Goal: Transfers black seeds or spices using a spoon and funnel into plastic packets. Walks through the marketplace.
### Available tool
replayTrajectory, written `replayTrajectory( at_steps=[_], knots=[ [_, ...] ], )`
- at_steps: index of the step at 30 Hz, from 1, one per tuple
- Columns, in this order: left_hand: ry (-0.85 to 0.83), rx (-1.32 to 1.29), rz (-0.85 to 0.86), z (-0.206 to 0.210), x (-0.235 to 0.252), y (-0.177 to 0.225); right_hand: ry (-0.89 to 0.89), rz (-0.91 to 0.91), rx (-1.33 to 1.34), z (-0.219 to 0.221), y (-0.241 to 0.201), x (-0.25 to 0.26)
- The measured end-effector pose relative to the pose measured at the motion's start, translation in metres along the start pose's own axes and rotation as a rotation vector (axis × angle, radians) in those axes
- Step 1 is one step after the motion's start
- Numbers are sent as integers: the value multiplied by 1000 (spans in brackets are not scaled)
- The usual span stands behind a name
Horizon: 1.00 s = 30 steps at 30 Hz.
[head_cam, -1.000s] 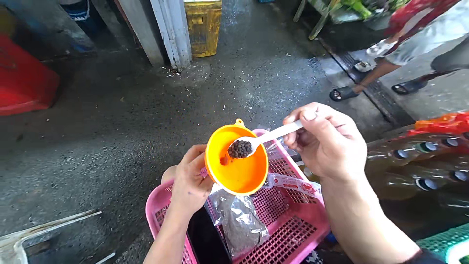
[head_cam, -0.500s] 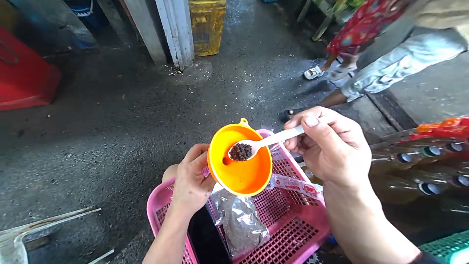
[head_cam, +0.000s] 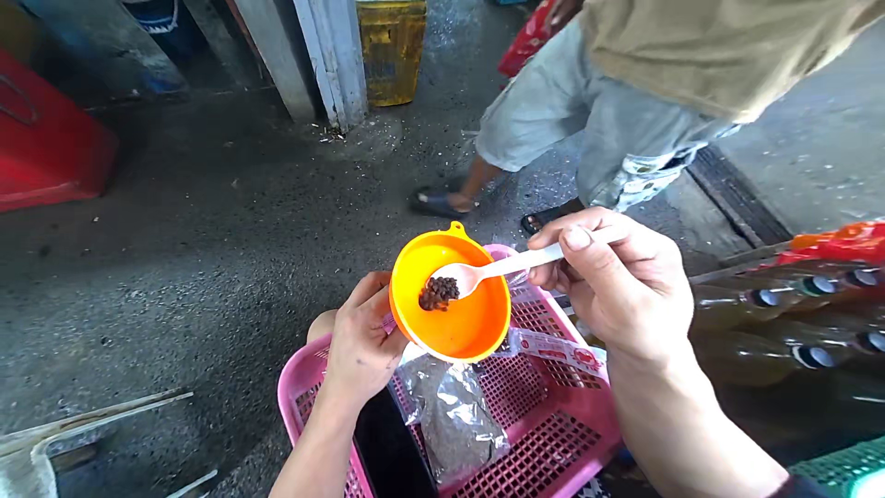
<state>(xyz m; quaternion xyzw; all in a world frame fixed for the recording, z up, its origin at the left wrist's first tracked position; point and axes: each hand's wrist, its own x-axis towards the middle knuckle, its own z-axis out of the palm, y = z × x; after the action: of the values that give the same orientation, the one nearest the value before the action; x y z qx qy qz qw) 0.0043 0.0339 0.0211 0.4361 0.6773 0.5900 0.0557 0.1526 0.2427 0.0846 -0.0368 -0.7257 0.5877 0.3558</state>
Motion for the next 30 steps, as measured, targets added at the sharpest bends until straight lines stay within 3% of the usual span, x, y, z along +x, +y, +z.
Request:
replayTrajectory(
  at_steps=[14, 25, 30],
  knots=[
    [-1, -12, 6, 0, 0, 1, -15, -10, 21, -1, 1, 0],
    [24, -28, 22, 0, -1, 0, -165, -232, -89, 0, -7, 0],
    [73, -20, 11, -1, -2, 1, 21, -295, -61, -7, -10, 0]
  ],
)
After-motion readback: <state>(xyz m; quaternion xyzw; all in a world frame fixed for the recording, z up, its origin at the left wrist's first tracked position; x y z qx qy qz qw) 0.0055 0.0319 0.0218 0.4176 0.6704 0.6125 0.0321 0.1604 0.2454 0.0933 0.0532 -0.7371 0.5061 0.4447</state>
